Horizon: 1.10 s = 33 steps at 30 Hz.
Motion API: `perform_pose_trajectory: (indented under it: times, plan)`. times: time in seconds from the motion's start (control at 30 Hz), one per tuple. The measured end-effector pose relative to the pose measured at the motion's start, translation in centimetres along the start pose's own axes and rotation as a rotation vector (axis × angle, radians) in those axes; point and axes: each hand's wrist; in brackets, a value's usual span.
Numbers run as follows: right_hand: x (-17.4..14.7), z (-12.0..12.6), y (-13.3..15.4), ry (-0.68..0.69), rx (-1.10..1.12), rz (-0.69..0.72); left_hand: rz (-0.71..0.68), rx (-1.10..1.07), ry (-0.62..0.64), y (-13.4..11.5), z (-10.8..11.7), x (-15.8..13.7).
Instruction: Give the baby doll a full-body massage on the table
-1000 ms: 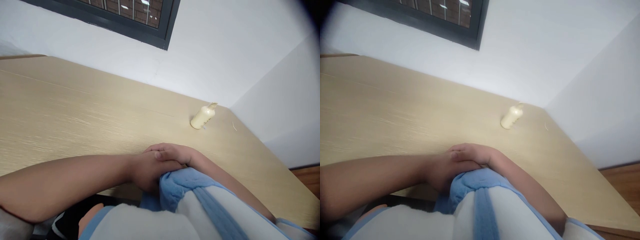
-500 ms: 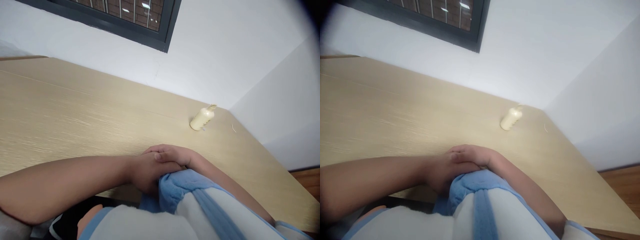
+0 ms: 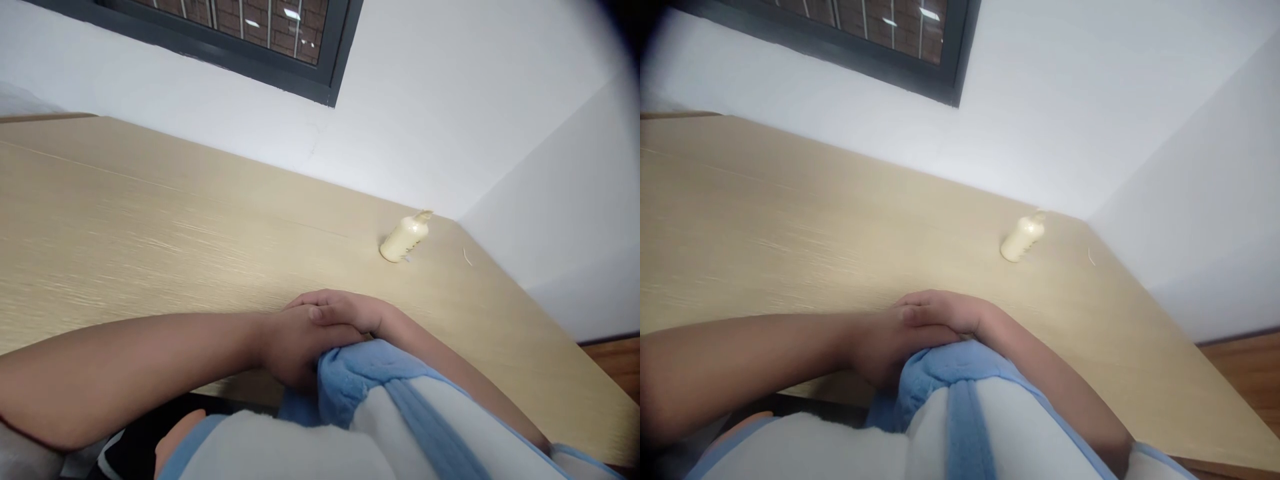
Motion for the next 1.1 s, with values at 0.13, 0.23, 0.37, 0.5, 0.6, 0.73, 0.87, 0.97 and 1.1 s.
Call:
perform_pose_trajectory:
  times: [0.13,0.23,0.37,0.5,0.6,0.73,0.87,0.97,1.1]
  plan:
    - [0.00,0.04,-0.15,0.008,0.007,0.020,0.010,-0.026,0.016,0.01,0.12,0.13]
    - [-0.01,0.08,-0.18,0.017,0.002,0.032,0.014,-0.039,0.014,0.05,0.08,0.14]
    - [-0.01,0.05,-0.04,0.009,-0.001,0.018,0.027,-0.036,0.001,0.09,-0.06,0.04]
    - [-0.06,-0.05,0.06,0.013,0.002,0.055,0.023,-0.026,0.001,0.06,-0.05,-0.05]
    - [-0.07,-0.01,-0.04,0.013,0.001,0.061,0.009,-0.037,0.000,0.11,-0.06,-0.03]
    - [0.06,0.28,-0.33,0.037,-0.001,0.042,-0.004,-0.050,-0.030,0.25,-0.19,0.08]
    - [0.16,0.42,-0.47,0.039,0.014,0.027,-0.011,-0.042,-0.043,0.32,-0.31,0.09]
    - [0.14,0.38,-0.46,0.034,0.016,0.021,0.005,-0.028,-0.041,0.24,-0.29,0.01]
    - [0.13,0.36,-0.52,0.029,0.002,0.017,-0.002,-0.022,-0.019,0.03,-0.15,-0.01]
Point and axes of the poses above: each hand's wrist, its own x-axis towards the middle knuckle, its own z-axis out of the back of the hand, y = z × x, and after that the axes turned 3 degrees about z, right-handed
